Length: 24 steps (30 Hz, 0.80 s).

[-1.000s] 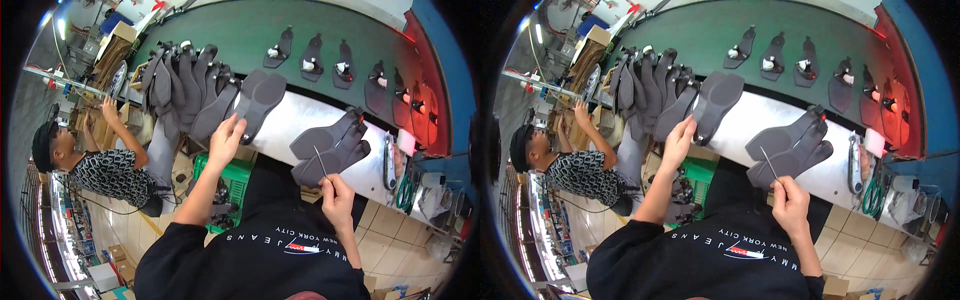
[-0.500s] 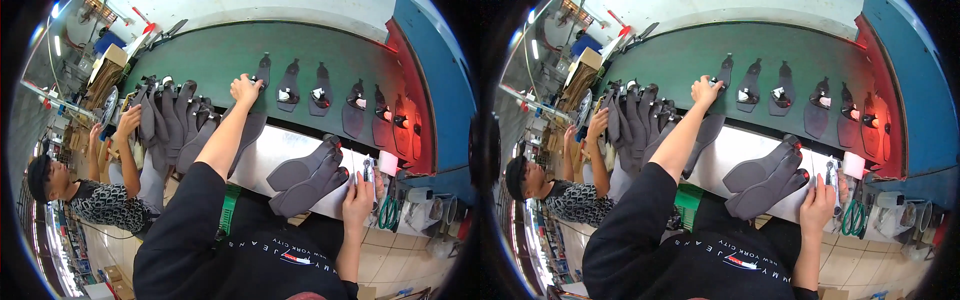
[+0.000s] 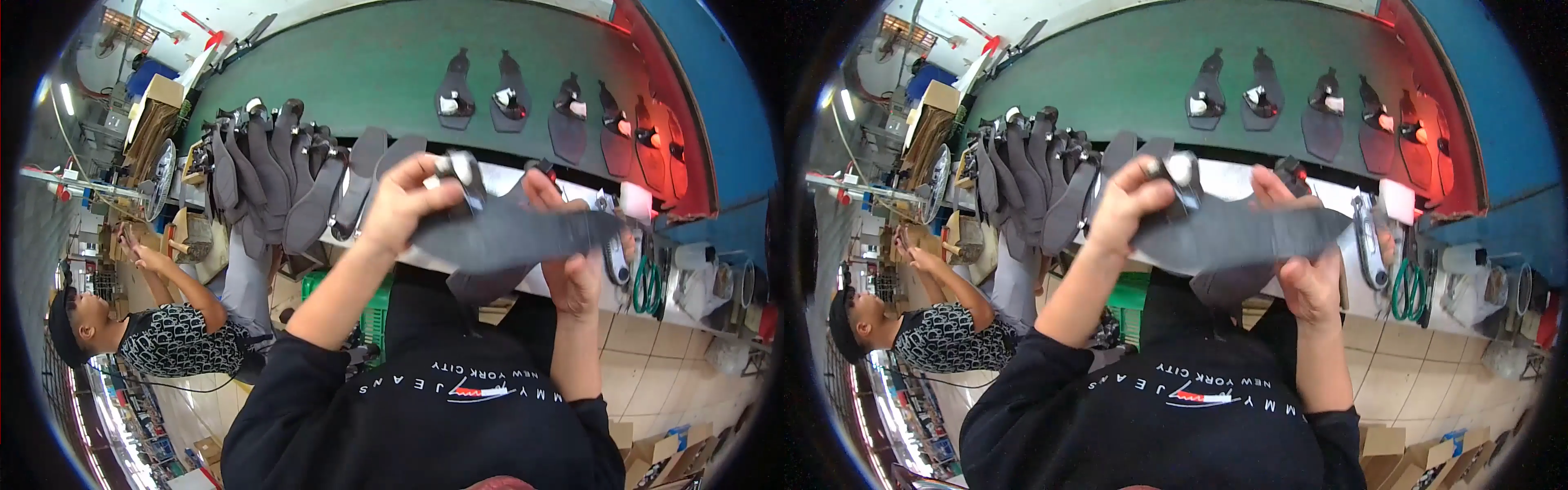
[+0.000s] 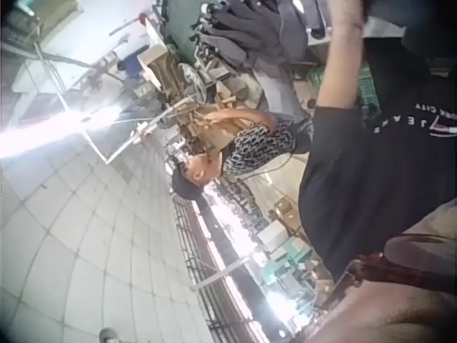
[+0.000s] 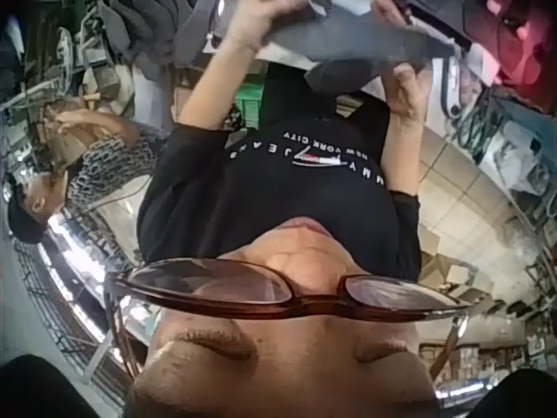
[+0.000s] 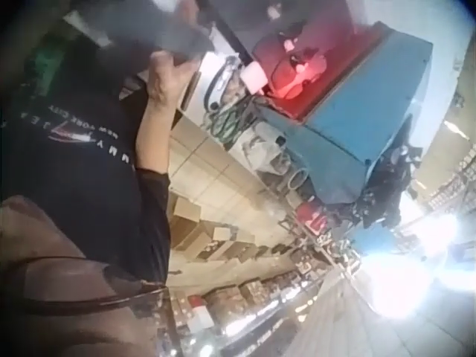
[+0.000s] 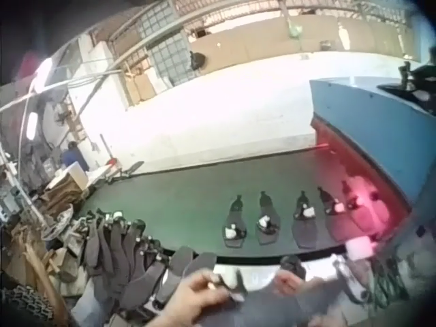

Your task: Assembling and trimming shoe components on a factory production line.

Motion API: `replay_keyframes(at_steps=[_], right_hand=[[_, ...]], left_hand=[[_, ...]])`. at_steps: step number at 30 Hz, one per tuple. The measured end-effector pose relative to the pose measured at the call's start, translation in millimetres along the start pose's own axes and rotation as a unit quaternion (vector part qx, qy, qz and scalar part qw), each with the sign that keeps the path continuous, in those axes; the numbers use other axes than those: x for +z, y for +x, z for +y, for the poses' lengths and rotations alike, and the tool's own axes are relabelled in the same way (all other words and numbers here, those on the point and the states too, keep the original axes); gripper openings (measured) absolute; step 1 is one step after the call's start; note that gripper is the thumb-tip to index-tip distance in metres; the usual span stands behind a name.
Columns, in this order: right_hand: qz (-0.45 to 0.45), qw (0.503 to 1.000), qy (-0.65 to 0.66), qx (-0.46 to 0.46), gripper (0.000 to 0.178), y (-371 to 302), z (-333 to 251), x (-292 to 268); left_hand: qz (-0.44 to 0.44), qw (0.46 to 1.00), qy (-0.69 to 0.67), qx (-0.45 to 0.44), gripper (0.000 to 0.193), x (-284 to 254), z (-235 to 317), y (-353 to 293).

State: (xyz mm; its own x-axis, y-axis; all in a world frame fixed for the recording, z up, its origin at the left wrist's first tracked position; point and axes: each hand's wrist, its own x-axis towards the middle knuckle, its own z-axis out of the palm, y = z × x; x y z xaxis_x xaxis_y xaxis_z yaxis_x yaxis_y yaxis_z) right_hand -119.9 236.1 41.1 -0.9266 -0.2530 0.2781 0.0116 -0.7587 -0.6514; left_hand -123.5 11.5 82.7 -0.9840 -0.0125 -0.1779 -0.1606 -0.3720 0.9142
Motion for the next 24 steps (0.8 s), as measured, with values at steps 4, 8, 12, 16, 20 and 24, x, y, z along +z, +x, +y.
replay_keyframes(at_steps=[4, 8, 12, 16, 20, 24], right_hand=[[-0.024, 0.999, -0.014, -0.041, 0.052, -10, -12, 34], [0.037, 0.999, -0.013, 0.0, 0.037, -26, -23, 45], [0.042, 0.958, -0.279, 0.06, 0.036, -51, -22, 40], [0.015, 0.911, -0.401, 0.094, 0.032, -72, -15, 29], [0.05, 0.909, -0.397, 0.115, 0.049, -75, -16, 44], [0.0, 0.872, -0.488, 0.032, 0.045, -81, -13, 41]], left_hand=[[-0.042, 0.996, -0.071, 0.02, 0.02, -9, -47, -38], [-0.036, 0.998, -0.059, 0.013, 0.019, -14, -60, -52], [-0.062, 0.993, -0.094, -0.032, 0.027, -16, -61, -65], [-0.071, 0.994, -0.087, -0.012, 0.03, -20, -65, -75], [-0.08, 0.995, -0.061, 0.005, 0.029, -17, -67, -82], [-0.078, 0.993, -0.084, -0.009, 0.027, -18, -69, -85]])
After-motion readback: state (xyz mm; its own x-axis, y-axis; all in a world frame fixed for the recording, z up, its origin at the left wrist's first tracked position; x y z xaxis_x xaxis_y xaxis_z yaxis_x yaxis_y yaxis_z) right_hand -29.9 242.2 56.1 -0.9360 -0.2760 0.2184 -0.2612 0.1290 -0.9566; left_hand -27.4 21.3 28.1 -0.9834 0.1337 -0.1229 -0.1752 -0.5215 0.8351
